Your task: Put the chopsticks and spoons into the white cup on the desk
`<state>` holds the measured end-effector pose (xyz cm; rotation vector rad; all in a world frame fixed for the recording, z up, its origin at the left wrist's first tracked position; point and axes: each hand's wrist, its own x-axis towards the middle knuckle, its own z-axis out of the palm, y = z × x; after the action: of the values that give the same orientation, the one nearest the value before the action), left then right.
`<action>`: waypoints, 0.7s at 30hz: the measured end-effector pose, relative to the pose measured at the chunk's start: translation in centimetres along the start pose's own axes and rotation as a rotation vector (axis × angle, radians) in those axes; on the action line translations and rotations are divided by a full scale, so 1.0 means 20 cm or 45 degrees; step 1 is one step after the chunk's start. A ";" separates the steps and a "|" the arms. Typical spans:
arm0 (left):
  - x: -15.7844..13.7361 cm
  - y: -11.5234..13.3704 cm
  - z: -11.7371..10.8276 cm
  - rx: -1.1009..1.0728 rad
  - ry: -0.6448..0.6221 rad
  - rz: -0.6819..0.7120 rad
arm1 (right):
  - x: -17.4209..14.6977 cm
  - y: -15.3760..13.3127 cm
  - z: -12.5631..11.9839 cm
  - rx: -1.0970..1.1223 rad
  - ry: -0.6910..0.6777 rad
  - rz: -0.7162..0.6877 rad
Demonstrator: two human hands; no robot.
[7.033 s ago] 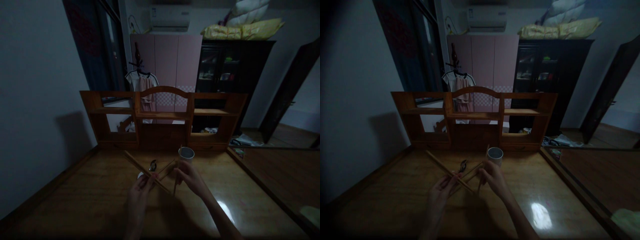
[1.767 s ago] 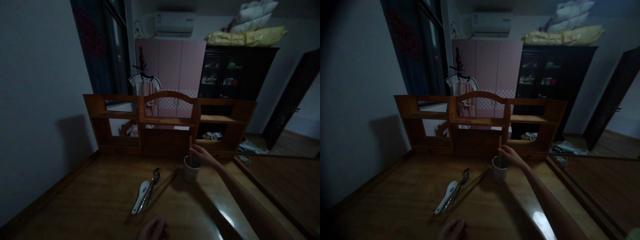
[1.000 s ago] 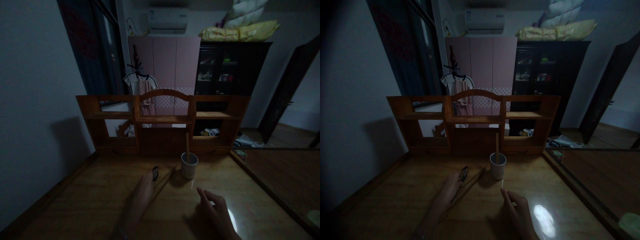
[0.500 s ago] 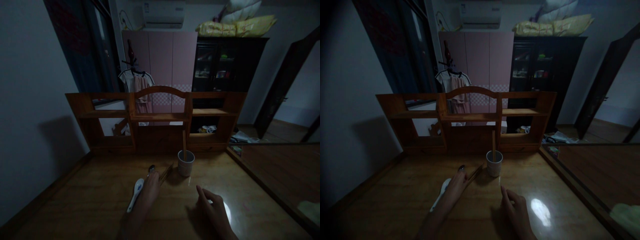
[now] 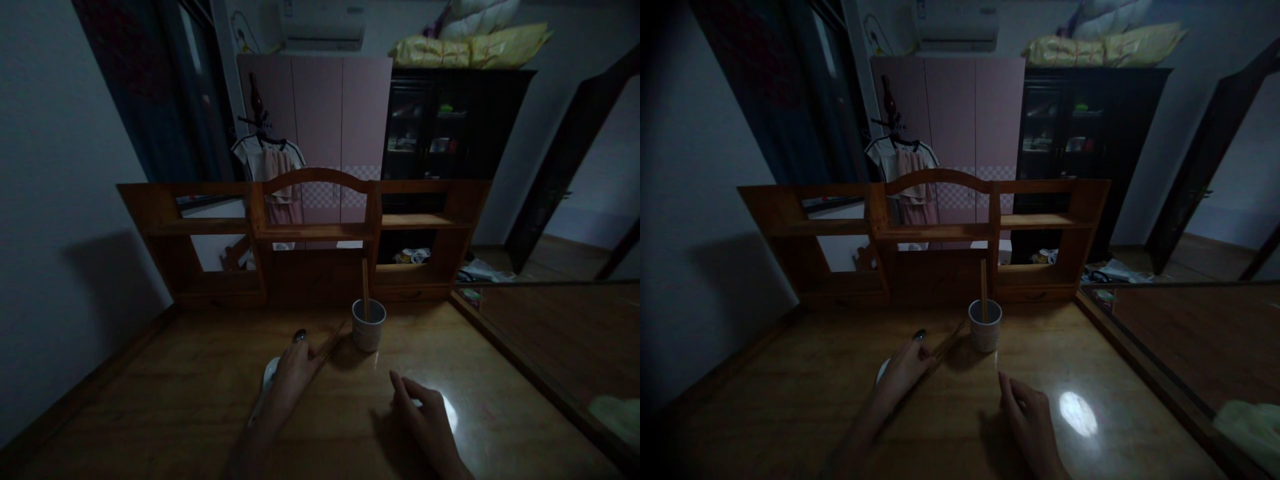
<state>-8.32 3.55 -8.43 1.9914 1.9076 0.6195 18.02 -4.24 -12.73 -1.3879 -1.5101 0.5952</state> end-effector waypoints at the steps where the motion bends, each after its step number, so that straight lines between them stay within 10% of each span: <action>1: -0.03 0.03 -0.05 -0.035 0.035 -0.008 | 0.00 0.00 0.00 0.008 -0.003 0.006; 9: -0.37 0.31 -0.44 -0.971 0.352 -0.017 | 0.01 -0.03 0.00 0.046 -0.028 -0.023; 21: -0.46 0.32 0.02 -1.355 0.420 0.033 | 0.14 -0.67 -0.11 0.426 -0.293 -0.445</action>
<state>-2.85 -6.04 -6.39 1.2417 1.2077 1.6135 14.00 -5.19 0.58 -0.7984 -1.6953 0.7621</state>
